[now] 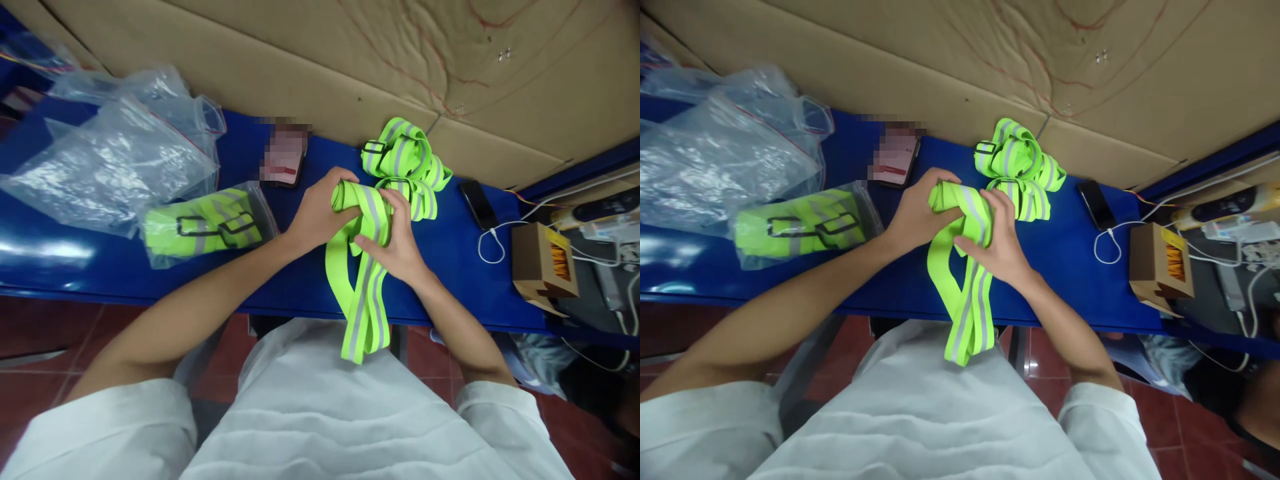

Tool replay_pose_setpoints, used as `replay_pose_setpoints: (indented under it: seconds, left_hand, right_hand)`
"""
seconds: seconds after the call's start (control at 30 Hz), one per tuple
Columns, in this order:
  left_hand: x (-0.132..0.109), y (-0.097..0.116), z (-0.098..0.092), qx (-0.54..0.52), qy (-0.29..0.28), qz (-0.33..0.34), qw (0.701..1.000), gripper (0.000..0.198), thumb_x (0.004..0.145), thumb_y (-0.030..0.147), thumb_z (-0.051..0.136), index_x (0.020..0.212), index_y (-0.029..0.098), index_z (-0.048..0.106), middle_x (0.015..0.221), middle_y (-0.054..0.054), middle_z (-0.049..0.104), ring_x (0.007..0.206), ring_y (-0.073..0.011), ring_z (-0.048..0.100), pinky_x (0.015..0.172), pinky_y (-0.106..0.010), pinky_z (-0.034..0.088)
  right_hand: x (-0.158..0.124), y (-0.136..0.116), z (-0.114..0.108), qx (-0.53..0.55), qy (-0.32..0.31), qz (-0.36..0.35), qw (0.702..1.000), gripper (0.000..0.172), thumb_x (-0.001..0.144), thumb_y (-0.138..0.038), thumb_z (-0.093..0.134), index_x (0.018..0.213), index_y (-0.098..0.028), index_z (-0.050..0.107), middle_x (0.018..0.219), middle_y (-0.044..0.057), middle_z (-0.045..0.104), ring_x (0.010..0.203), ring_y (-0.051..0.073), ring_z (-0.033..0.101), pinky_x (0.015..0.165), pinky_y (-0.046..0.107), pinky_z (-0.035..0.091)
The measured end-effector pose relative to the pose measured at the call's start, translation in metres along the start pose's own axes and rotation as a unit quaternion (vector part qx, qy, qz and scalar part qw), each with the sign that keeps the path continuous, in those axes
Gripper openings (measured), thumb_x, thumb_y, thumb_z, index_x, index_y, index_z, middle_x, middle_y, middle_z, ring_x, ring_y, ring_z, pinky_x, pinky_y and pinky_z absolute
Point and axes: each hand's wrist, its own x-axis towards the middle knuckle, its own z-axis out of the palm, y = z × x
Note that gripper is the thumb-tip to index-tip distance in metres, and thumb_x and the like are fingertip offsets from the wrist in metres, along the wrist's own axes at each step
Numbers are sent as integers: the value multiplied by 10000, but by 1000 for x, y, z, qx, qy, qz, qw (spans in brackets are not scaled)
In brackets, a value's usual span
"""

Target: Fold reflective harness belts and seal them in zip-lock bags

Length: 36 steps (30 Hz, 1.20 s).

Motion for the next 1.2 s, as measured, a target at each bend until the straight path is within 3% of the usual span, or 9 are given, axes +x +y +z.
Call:
replay_pose_setpoints:
  seconds: [0.07,0.17,0.3,0.43,0.63,0.83,1.0,1.13,1.2]
  left_hand:
    - [-6,4,4,11,8,28,1000,449,781,119,633,1214,225,584,1257,-61,673,1185,-245,636,1063,-389,486]
    - [-10,7,6,18,-9,54,998,588,746,100,616,1316,217,539,1312,-105,623,1247,-265,605,1095,-416,475]
    - [-4,2,3,-20,-50,37,998,536,845,287,702,1345,215,524,1342,-105,621,1232,-262,609,1097,-408,471]
    - [8,-9,-2,-67,-74,-38,994,478,937,569,657,1257,218,605,1232,-73,681,1048,-223,650,944,-355,516]
    - [13,-15,-6,-127,-120,-102,979,423,994,583,540,1219,236,627,1079,-27,667,936,-177,622,838,-311,506]
    - [13,-14,-16,-149,-244,-39,957,611,694,193,662,1279,282,510,1087,-2,590,848,-160,579,702,-273,485]
    - [10,-14,-7,-103,-162,-7,981,619,687,246,713,1262,249,481,1187,-35,611,886,-179,616,771,-312,511]
    - [2,-5,1,-37,-100,21,994,535,751,233,691,1258,211,522,1271,-76,647,1124,-255,641,1004,-392,494]
    - [-2,0,4,-6,-83,29,996,491,776,218,678,1247,203,539,1269,-87,655,1165,-273,639,1022,-403,492]
  right_hand:
    - [-8,-4,11,-45,-10,-37,998,964,783,-526,845,1536,-304,287,1676,160,184,1629,400,130,1307,669,229]
    - [-13,-2,18,-63,-5,-38,997,898,828,-411,791,1531,-288,245,1660,180,164,1635,390,105,1305,678,232]
    - [-5,10,6,-6,-11,-2,1000,783,761,-254,745,1417,-267,317,1558,169,332,1560,381,290,1280,642,295]
    - [6,11,-12,139,-78,109,981,663,745,-233,704,1316,-281,369,1224,59,579,1189,289,615,1047,521,548]
    - [10,7,-14,281,-64,178,941,600,683,-201,661,1228,-304,432,1085,-10,607,980,232,664,936,448,584]
    - [11,13,-14,236,-21,156,959,563,674,-203,644,1214,-288,509,1146,-2,603,1206,274,568,1143,504,458]
    - [7,7,-11,135,-72,94,984,631,825,-366,725,1369,-294,414,1311,55,573,1305,301,545,1152,518,459]
    - [-4,0,3,16,-77,-3,997,999,762,-534,848,1536,-304,260,1666,143,233,1615,366,187,1307,599,254]
    - [-8,-1,10,-25,-71,-20,997,1044,761,-522,852,1561,-302,219,1710,150,111,1649,371,56,1320,642,199]
